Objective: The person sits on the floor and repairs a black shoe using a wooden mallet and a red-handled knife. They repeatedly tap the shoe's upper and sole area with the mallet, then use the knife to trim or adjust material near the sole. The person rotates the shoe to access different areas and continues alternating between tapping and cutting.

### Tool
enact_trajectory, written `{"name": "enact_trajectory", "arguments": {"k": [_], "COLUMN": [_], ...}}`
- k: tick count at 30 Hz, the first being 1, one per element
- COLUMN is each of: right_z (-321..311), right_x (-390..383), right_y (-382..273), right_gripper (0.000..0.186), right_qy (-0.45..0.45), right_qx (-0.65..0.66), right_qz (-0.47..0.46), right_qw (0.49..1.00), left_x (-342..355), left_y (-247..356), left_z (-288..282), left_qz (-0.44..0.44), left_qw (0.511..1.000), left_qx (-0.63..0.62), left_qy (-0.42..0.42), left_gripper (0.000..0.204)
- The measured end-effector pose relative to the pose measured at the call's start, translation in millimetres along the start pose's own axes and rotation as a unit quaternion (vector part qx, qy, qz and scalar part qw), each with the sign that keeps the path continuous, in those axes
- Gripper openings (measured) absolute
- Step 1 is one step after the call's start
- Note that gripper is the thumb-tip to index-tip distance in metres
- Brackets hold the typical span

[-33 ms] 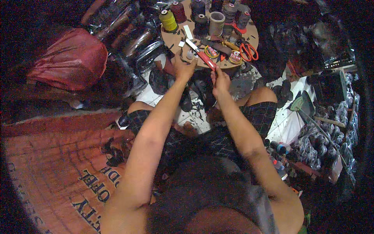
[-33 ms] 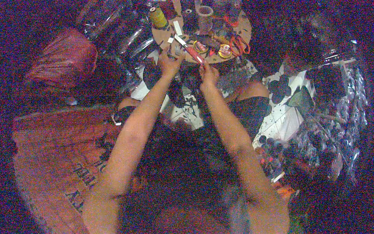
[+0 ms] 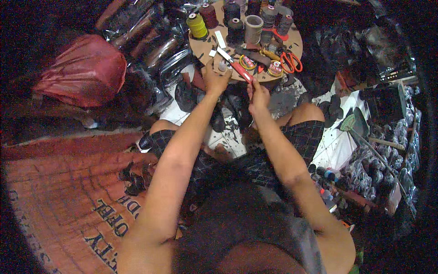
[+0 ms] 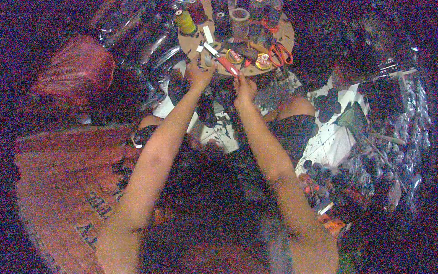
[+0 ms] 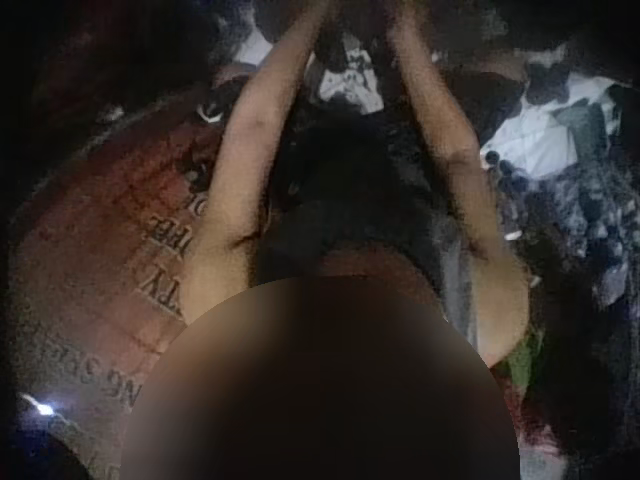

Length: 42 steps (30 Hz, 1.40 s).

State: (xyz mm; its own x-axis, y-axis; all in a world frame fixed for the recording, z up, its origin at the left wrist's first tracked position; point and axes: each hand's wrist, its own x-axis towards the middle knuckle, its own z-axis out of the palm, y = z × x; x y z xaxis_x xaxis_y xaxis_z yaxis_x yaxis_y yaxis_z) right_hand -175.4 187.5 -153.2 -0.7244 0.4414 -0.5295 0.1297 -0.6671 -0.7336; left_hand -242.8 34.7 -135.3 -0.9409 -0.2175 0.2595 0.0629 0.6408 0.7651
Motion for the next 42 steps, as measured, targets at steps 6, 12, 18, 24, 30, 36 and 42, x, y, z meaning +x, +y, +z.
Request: {"name": "enact_trajectory", "arguments": {"k": [6,12,18,24,30,36,42], "right_z": [7,27,69,111,88,44,-27], "right_x": [-8,-26,-15,13,7,-5,22], "right_y": [0,-5,-5,-8,-18,-25,40], "right_gripper": [0.034,0.032,0.030,0.038,0.043,0.023,0.017], "right_qy": [0.010,-0.046,-0.010,-0.015,-0.078,-0.017,0.137], "right_qx": [0.026,0.069,0.089,0.062,-0.046,-0.090,-0.169], "right_qz": [-0.030,-0.047,-0.050,-0.054,-0.041,-0.170,-0.112], "right_qw": [0.999,0.995,0.995,0.997,0.995,0.981,0.970], "left_x": [25,44,62,77,79,77,70], "left_y": [-3,-1,10,14,-3,-25,-27], "left_z": [8,8,0,5,8,19,20], "left_qz": [-0.028,0.052,0.036,0.060,0.102,0.131,0.078], "left_qw": [0.998,0.998,0.995,0.991,0.989,0.988,0.993], "left_qx": [-0.016,-0.039,0.069,0.083,0.031,0.028,0.004], "left_qy": [-0.055,0.017,-0.063,-0.089,-0.107,-0.080,-0.083], "left_gripper": [0.036,0.028,0.033,0.038,0.042,0.057,0.069]}}
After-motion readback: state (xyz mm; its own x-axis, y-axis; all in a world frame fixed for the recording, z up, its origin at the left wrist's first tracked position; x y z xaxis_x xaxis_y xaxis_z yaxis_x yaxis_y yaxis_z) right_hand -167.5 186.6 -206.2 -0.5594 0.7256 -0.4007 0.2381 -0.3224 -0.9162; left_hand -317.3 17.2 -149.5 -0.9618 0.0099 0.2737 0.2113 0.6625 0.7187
